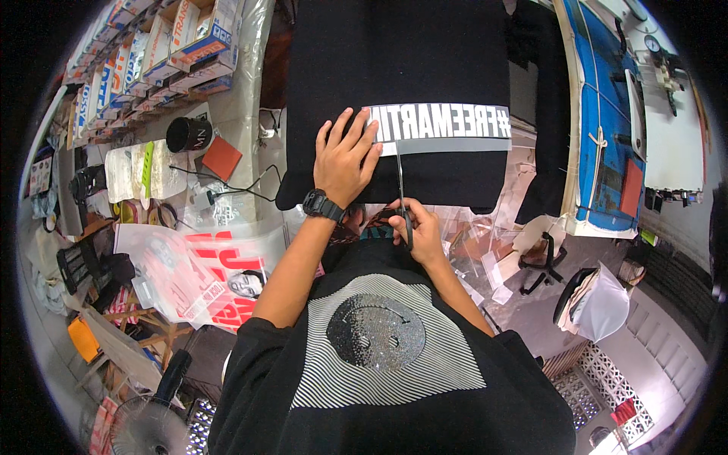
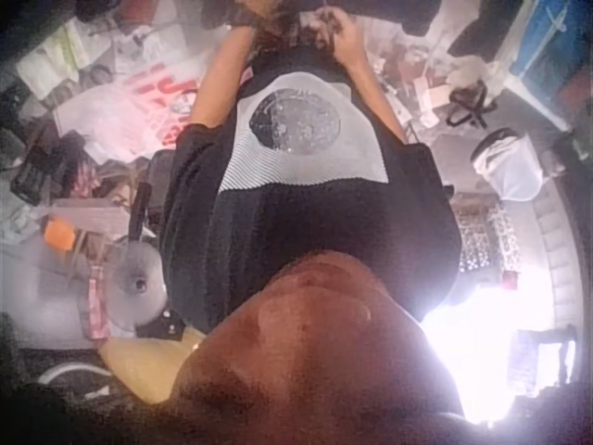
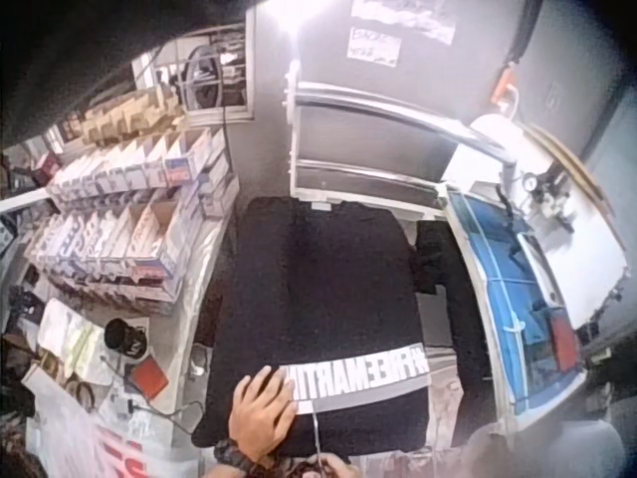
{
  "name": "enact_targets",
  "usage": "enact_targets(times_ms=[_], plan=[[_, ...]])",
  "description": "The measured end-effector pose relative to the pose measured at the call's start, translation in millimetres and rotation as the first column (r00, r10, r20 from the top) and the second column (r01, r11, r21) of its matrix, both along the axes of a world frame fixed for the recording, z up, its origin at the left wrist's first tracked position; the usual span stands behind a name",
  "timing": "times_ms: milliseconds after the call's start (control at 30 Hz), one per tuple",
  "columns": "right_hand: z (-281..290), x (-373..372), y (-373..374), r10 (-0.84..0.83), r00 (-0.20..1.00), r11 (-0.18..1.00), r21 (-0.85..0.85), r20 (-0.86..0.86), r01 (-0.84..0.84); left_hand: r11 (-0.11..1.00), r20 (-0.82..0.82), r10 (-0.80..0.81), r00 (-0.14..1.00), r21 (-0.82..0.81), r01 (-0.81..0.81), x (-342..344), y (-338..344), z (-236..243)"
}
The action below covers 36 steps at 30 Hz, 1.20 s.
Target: The person positions a black shirt on a screen-printing machine, cuts a graphic from a sheet using scissors, and aligns the graphic on the shirt.
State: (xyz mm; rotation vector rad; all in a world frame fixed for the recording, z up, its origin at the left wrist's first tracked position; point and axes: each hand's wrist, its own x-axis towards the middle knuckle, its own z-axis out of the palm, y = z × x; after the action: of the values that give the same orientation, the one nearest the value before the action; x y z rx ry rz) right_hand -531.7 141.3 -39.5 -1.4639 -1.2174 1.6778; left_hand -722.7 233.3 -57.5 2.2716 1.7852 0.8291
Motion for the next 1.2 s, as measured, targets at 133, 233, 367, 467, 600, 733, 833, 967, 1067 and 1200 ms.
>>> enact_targets(times_ms=[133,233,367,467,600,733,833,967,1067,1200], plan=[[-1.1,0.3,1.3,-0.003,1.0,1.0,-0.001,0.0,0.003,1.0,0.001,0.005,1.0,-0.005,-0.005,-0.1,-0.1,0.0],[-1.5,0.4,1.2,-0.011,1.0,1.0,-0.006,-0.008,0.011,1.0,0.021,0.003,1.0,0.009,-0.003,0.4,0.4,-0.6],[-1.7,0.8,1.2,-0.001,1.0,1.0,0.003,0.004,0.001,1.0,0.029,0.004,1.0,0.022,-0.005,0.4,0.2,-0.7],[-1.5,0.9,0.6,0.008,0.999,1.0,0.025,0.037,-0.009,1.0,0.018,0.0,1.0,0.023,0.0,0.5,0.6,-1.3],[0.3,0.5,0.4,-0.001,0.999,1.0,0.029,0.038,0.0,1.0,0.004,0.007,1.0,-0.005,-0.007,0.5,0.6,0.7],[-1.6,0.0,-1.3,-0.006,0.998,1.0,0.028,0.059,0.004,1.0,-0.003,0.011,1.0,-0.012,-0.011,0.9,0.3,1.3],[-2.9,-0.4,-1.7,-0.006,0.998,0.999,0.044,0.061,0.003,1.0,-0.008,0.009,1.0,-0.007,-0.009,1.2,0.4,1.3],[-4.9,0.7,-2.4,-0.005,0.998,0.999,0.038,0.063,0.002,1.0,-0.013,0.008,1.0,0.003,-0.008,1.5,0.6,0.9],[-9.3,4.2,-7.1,0.007,0.994,0.999,0.053,0.112,-0.013,1.0,-0.025,0.012,1.0,0.007,-0.012,1.2,-0.1,-1.1],[-9.3,18.0,-27.9,0.04,0.991,0.999,0.006,0.128,-0.041,1.0,-0.02,0.01,1.0,-0.003,-0.01,1.8,0.2,3.0]])
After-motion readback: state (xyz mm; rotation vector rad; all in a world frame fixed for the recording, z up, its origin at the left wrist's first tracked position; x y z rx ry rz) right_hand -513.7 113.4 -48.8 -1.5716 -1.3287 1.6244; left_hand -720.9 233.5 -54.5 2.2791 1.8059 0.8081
